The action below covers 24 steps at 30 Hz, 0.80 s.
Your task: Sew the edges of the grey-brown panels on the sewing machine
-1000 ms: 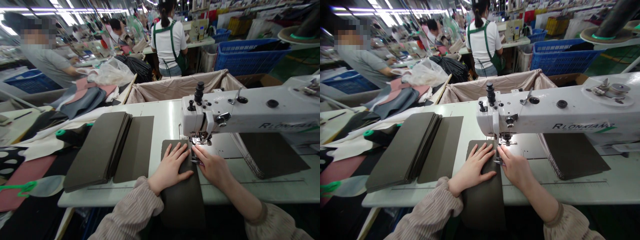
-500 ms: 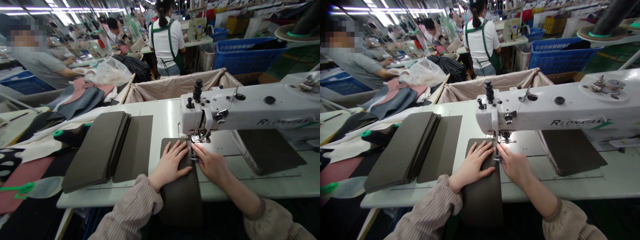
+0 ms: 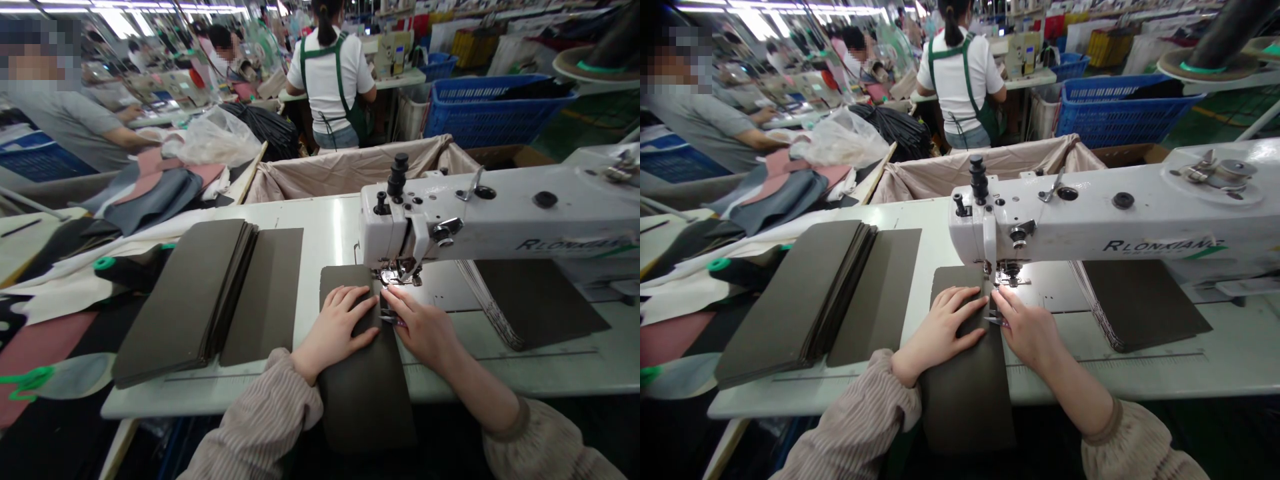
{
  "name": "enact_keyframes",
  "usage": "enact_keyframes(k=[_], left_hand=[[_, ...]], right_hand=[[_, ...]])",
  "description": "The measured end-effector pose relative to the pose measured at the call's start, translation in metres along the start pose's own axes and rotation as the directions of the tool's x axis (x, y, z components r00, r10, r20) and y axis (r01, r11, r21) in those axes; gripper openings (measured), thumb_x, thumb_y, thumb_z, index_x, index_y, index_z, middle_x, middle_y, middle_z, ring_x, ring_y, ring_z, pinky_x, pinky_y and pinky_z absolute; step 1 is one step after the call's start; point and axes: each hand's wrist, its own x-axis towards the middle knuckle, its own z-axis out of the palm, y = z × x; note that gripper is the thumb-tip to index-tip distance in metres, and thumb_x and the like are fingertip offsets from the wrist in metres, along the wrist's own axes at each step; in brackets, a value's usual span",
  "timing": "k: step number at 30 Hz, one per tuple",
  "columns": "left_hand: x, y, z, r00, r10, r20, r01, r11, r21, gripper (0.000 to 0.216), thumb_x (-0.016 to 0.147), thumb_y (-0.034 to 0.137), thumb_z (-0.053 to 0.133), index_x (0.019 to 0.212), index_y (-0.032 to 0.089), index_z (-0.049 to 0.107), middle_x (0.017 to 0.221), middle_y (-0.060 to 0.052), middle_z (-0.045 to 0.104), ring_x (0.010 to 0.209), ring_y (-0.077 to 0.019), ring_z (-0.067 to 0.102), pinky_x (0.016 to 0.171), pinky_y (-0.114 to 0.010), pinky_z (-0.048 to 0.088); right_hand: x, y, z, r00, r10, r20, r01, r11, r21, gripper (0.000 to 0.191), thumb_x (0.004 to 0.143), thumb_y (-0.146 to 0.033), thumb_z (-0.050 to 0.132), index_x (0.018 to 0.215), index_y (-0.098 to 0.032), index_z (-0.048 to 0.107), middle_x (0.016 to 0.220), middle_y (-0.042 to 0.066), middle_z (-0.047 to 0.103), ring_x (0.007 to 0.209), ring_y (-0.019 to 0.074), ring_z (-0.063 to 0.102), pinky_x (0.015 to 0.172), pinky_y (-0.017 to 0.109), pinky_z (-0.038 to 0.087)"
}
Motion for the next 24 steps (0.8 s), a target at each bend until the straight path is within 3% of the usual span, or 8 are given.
enact_keyframes(k=[13,24], left_hand=[[-0.0011,-0.0027,-0.0015,1.0,-0.005,-0.023,0.005,1.0,-0.017,0.049,0.09,0.039,0.063,0.137,0.029,0.051,0.145,-0.006,0.046,0.133,-0.0277,0.039,0.116,-0.049,0.027],[-0.0014,-0.0026,-0.0022,1.0,-0.008,-0.019,0.008,1.0,-0.008,0.048,0.091,0.038,0.062,0.136,0.028,0.051,0.144,-0.006,0.045,0.133,-0.0269,0.039,0.116,-0.047,0.027]], right_hand=[[-0.0014,0.0012,0.0015,1.0,-0.007,-0.022,0.007,1.0,-0.014,0.06,0.089,-0.019,0.047,0.148,-0.029,0.041,0.15,0.004,0.044,0.092,0.0218,0.068,0.075,0.034,0.057],[-0.0011,0.0013,0.0013,1.0,-0.003,-0.007,0.003,1.0,-0.005,0.058,0.09,-0.019,0.046,0.147,-0.027,0.042,0.153,-0.001,0.04,0.097,0.0218,0.067,0.074,0.034,0.056]])
